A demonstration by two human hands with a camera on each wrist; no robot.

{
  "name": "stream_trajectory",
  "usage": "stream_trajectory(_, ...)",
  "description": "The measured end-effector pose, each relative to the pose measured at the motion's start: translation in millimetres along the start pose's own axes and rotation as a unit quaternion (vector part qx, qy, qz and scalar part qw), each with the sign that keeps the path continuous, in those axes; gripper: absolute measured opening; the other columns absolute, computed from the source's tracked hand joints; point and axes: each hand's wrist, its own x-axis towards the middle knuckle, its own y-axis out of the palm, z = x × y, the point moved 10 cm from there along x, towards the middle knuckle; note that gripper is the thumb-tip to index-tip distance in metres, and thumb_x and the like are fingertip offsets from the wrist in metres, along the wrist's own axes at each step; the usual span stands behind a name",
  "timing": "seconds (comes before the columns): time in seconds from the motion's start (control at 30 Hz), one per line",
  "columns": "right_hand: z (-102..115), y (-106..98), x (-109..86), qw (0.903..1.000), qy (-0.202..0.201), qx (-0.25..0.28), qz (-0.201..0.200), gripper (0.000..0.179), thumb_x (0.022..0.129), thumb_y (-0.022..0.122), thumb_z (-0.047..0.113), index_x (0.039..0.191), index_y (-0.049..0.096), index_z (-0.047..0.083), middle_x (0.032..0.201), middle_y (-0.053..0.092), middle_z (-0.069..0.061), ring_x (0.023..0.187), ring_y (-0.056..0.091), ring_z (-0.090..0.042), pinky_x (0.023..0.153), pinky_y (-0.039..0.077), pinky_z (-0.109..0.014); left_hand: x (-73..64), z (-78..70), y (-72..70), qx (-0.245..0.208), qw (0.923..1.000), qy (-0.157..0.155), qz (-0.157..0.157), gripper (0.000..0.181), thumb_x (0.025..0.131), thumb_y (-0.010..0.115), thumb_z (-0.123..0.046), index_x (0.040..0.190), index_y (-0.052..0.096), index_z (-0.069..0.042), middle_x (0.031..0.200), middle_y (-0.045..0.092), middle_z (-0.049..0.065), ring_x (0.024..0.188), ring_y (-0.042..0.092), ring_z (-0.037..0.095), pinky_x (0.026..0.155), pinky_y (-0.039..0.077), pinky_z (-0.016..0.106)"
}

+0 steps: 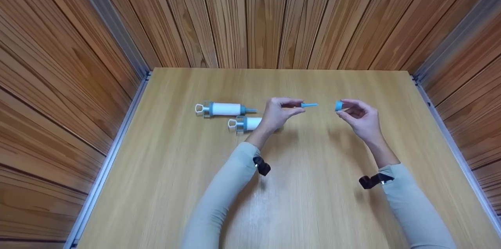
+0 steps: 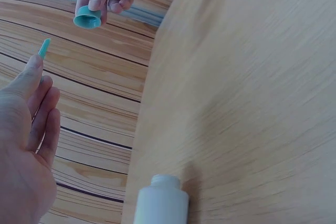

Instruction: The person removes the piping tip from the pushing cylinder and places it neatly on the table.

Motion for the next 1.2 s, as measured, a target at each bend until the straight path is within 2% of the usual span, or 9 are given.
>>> stream_trajectory(0.13,-12,-6,-3.7,0.9997,0.019,-0.016,-0.008,0.037,0.095,0.078,-0.017,0.131,0.073,-0.015,0.104,0.081,0.016,0.087,0.076,0.001,0.079,0.062,-0.012,1.5,11.7,5.5,-0.009,0.9995,-0.027,-0.009,0.029,0.1,0.086,-0.014,0.128,0.084,-0.007,0.124,0.087,0.011,0.112,0.083,0.018,0.1,0.067,0.027)
stream_trajectory(0.23,-19,-9,-6.3,0.9994,0.031,-0.008,-0.015,0.037,0.096,0.078,-0.016,0.132,0.073,-0.015,0.104,0.082,0.015,0.087,0.076,0.0,0.079,0.063,-0.012,2.7,18.2,10.9,-0.01,0.999,-0.042,-0.009,0.029,0.1,0.086,-0.014,0.128,0.085,-0.009,0.124,0.087,0.009,0.113,0.083,0.017,0.098,0.066,0.023)
stream_trajectory(0.53,-45,-19,-15.8,0.9967,0.076,-0.02,-0.021,0.038,0.097,0.079,-0.011,0.134,0.071,-0.016,0.099,0.079,0.018,0.085,0.074,0.002,0.078,0.061,-0.012,5.5,36.2,30.9,0.026,0.9983,-0.052,0.001,0.029,0.099,0.086,-0.012,0.128,0.085,-0.008,0.126,0.087,0.012,0.118,0.082,0.022,0.099,0.067,0.026)
stream_trajectory(0.87,-79,-28,-29.6,0.9859,0.161,-0.041,0.017,0.047,0.105,0.079,0.007,0.147,0.065,-0.009,0.107,0.074,0.017,0.09,0.07,0.0,0.079,0.061,-0.014,2.6,57.4,45.0,0.054,0.9951,-0.082,-0.011,0.028,0.099,0.087,-0.013,0.126,0.085,-0.007,0.123,0.088,0.011,0.115,0.083,0.023,0.101,0.066,0.026)
stream_trajectory(1.0,-85,-29,-33.1,0.982,0.174,-0.064,0.034,0.048,0.107,0.078,0.012,0.149,0.065,-0.006,0.109,0.072,0.016,0.092,0.071,0.001,0.081,0.064,-0.016,3.2,67.6,49.7,0.071,0.9933,-0.09,-0.016,0.029,0.098,0.088,-0.015,0.126,0.086,-0.008,0.121,0.088,0.008,0.114,0.083,0.017,0.104,0.065,0.025)
stream_trajectory(1.13,-86,-29,-34.0,0.9792,0.168,-0.103,0.048,0.046,0.107,0.078,0.015,0.147,0.067,-0.005,0.109,0.071,0.017,0.093,0.069,0.003,0.082,0.062,-0.013,2.8,77.9,55.6,0.081,0.9914,-0.102,-0.012,0.028,0.097,0.089,-0.014,0.125,0.086,-0.01,0.122,0.088,0.006,0.114,0.083,0.014,0.106,0.063,0.024)
stream_trajectory(1.2,-87,-28,-34.2,0.9765,0.169,-0.122,0.055,0.046,0.107,0.078,0.016,0.148,0.067,-0.003,0.113,0.073,0.011,0.095,0.068,0.004,0.083,0.061,-0.011,1.2,80.5,58.0,0.093,0.9899,-0.107,-0.01,0.028,0.098,0.089,-0.013,0.125,0.086,-0.011,0.121,0.088,0.005,0.114,0.083,0.014,0.106,0.063,0.024)
